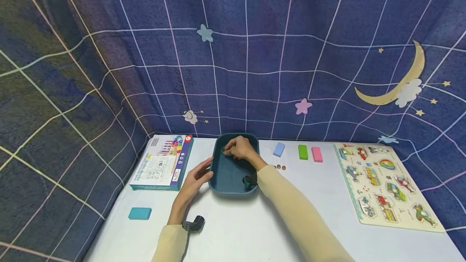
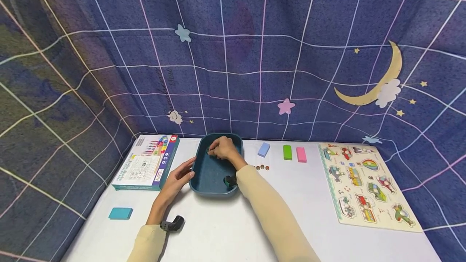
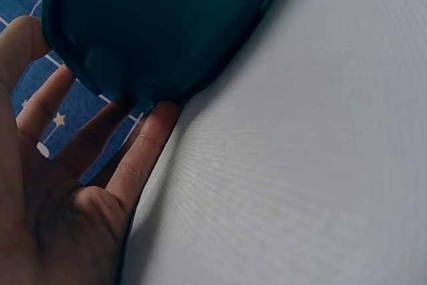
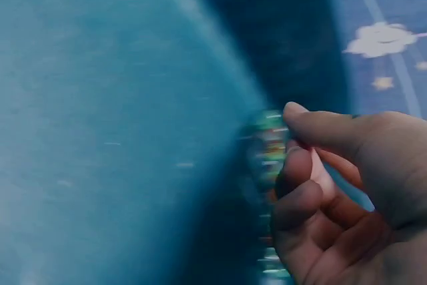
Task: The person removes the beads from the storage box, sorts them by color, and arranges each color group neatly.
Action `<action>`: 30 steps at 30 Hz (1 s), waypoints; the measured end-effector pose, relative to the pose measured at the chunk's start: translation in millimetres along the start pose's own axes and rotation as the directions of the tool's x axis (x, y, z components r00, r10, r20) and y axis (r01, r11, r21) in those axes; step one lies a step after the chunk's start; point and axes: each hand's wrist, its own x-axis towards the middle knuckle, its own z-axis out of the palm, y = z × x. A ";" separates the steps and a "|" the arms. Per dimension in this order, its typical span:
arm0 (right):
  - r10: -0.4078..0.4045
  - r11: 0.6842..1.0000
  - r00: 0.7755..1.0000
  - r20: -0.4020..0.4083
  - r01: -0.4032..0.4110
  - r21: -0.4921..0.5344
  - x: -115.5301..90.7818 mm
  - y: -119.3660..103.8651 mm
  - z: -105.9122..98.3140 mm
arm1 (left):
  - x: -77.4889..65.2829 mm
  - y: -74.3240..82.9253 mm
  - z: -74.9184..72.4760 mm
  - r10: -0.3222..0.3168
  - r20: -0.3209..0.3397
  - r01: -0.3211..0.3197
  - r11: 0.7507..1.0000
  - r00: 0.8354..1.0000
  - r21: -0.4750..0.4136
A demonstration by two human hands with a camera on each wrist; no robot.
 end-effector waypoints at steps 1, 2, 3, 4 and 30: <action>-0.021 1.000 1.000 -0.007 0.021 0.017 -2.7 -0.3 -5.0 | -0.2 -0.2 0.6 -0.004 0.001 0.004 1.000 1.000 -0.003; -0.041 0.999 0.999 -0.012 0.042 0.034 -6.1 -1.0 -11.2 | -0.5 -0.4 1.1 -0.006 0.002 0.006 1.000 1.000 -0.003; -0.060 0.997 0.998 -0.017 0.061 0.052 -10.0 -1.5 -18.3 | -0.5 -0.7 1.6 -0.006 0.003 0.006 1.000 1.000 -0.001; -0.077 0.995 0.997 -0.024 0.079 0.064 -14.5 -2.0 -26.4 | -0.5 -0.4 2.0 -0.005 0.003 0.005 1.000 1.000 -0.002; -0.099 0.994 0.983 -0.152 0.090 -0.068 -140.1 154.8 -117.0 | 0.1 -1.3 1.7 0.012 -0.015 -0.012 1.000 1.000 0.017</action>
